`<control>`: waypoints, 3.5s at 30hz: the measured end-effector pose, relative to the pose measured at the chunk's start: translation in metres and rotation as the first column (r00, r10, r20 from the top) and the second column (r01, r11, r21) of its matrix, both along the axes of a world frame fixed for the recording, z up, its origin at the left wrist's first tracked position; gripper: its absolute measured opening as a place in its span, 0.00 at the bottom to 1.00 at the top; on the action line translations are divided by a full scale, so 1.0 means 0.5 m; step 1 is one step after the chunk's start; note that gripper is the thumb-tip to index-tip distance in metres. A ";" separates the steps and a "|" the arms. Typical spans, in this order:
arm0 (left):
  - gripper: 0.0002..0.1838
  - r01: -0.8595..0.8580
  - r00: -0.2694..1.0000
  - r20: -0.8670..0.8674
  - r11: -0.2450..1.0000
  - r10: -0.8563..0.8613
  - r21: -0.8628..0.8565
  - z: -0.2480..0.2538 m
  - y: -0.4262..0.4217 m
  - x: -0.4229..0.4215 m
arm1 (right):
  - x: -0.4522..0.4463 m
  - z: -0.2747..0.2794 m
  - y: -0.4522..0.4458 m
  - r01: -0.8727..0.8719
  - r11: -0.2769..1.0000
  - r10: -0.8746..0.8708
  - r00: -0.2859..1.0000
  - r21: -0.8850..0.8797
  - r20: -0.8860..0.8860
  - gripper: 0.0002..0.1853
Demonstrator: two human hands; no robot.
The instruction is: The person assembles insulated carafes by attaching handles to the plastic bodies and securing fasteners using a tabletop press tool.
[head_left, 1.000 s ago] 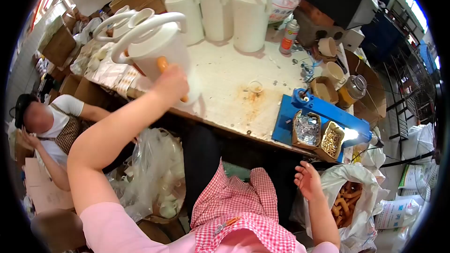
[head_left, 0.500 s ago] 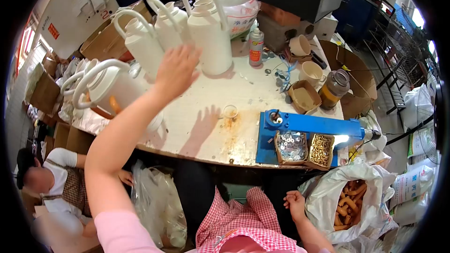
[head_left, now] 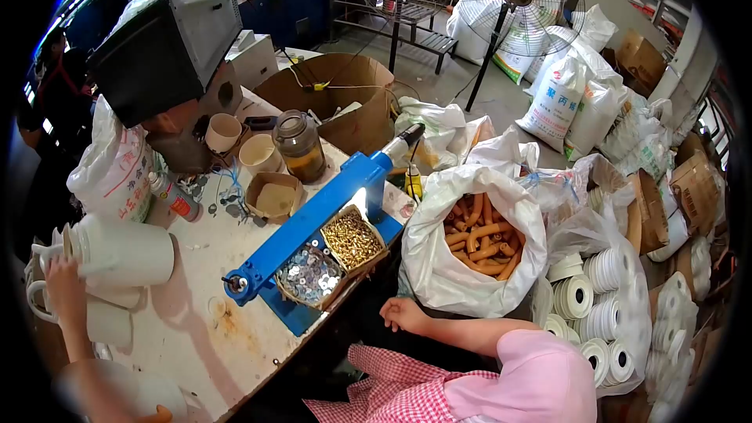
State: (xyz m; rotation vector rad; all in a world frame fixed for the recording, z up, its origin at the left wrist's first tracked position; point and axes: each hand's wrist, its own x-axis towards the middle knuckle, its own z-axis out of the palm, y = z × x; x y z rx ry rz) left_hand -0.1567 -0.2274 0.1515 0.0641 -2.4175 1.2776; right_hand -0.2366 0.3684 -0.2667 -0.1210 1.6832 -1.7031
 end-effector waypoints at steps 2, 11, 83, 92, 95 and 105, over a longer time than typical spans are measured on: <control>0.23 -0.090 0.996 0.002 0.993 0.090 0.080 0.009 0.046 0.072 | 0.001 0.039 -0.006 -0.040 0.990 0.036 0.999 0.136 0.030 0.09; 0.15 -0.094 0.904 -0.187 0.607 0.383 0.789 0.128 0.470 0.361 | 0.175 0.222 -0.162 -0.437 0.866 0.447 0.894 -0.244 -0.016 0.38; 0.18 0.254 0.858 -0.139 -0.174 0.495 0.951 -0.393 0.681 0.425 | -0.204 0.582 -0.452 -0.456 0.858 0.384 0.261 0.237 -0.886 0.06; 0.19 0.269 0.854 -0.131 -0.210 0.504 0.940 -0.408 0.684 0.430 | -0.180 0.526 -0.366 -0.442 0.897 0.275 0.515 0.023 -0.812 0.06; 0.19 0.307 0.839 -0.145 -0.236 0.524 0.922 -0.412 0.685 0.429 | -0.175 0.441 -0.287 -0.400 0.842 0.538 0.574 0.362 -0.617 0.05; 0.22 0.235 0.840 -0.048 -0.281 0.540 0.931 -0.430 0.672 0.418 | -0.206 0.330 -0.300 -0.139 0.598 0.800 0.037 0.789 -0.599 0.08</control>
